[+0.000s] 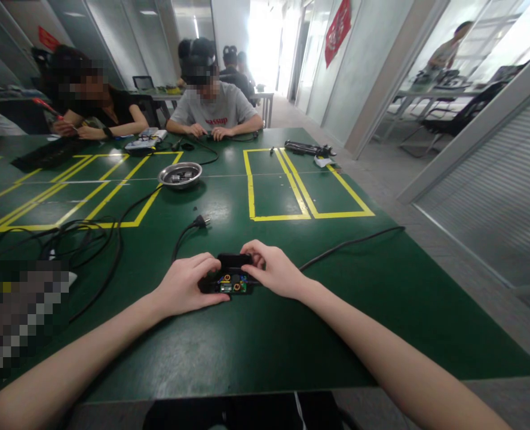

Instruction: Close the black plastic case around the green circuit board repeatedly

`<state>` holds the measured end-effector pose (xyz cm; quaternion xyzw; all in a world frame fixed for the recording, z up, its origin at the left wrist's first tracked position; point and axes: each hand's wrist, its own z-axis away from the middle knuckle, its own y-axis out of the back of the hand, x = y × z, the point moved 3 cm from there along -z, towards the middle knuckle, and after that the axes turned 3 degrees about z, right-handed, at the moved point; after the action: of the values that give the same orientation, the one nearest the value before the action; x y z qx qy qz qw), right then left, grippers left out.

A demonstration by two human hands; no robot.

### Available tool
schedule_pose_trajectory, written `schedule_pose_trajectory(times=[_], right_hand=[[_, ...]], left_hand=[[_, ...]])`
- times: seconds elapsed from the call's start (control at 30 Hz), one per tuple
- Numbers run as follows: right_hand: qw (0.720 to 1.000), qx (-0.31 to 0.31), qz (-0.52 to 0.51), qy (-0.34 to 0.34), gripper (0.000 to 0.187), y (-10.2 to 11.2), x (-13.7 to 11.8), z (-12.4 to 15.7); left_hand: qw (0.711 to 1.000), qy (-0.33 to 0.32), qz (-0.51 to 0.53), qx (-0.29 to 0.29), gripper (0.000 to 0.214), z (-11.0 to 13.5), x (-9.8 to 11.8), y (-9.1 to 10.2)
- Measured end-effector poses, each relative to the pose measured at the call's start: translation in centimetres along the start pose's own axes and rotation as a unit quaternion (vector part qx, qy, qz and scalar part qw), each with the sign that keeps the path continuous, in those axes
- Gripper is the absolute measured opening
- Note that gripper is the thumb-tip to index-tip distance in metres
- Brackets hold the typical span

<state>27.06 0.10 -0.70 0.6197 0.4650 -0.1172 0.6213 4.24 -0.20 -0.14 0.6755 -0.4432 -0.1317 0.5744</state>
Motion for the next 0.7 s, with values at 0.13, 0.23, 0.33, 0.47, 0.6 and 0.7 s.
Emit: schedule_pose_trajectory(times=[0.13, 0.23, 0.33, 0.47, 0.6, 0.7], right_hand=[[1.0, -0.003, 0.008, 0.012, 0.029, -0.03, -0.16, -0.06], [0.999, -0.002, 0.02, 0.035, 0.032, 0.0, -0.27, -0.03], [0.999, -0.004, 0.022, 0.047, 0.031, 0.06, -0.32, 0.04], [0.997, -0.007, 0.043, 0.063, 0.029, 0.18, -0.5, 0.15], [0.992, -0.005, 0.062, 0.107, 0.026, 0.26, -0.82, 0.33], [0.989, -0.004, 0.059, 0.132, 0.024, 0.24, -0.92, 0.44]], left_hand=[[0.998, 0.062, 0.026, 0.015, 0.067, 0.12, -0.49, -0.19], [0.999, 0.041, 0.031, 0.006, 0.086, 0.01, -0.35, -0.18], [0.999, 0.021, 0.024, -0.002, 0.085, -0.13, -0.17, -0.06], [0.999, 0.016, 0.032, -0.002, 0.081, -0.09, -0.19, -0.05], [0.999, 0.02, 0.048, 0.001, 0.073, 0.05, -0.29, -0.08], [0.998, 0.026, 0.052, 0.001, 0.065, 0.08, -0.28, -0.03]])
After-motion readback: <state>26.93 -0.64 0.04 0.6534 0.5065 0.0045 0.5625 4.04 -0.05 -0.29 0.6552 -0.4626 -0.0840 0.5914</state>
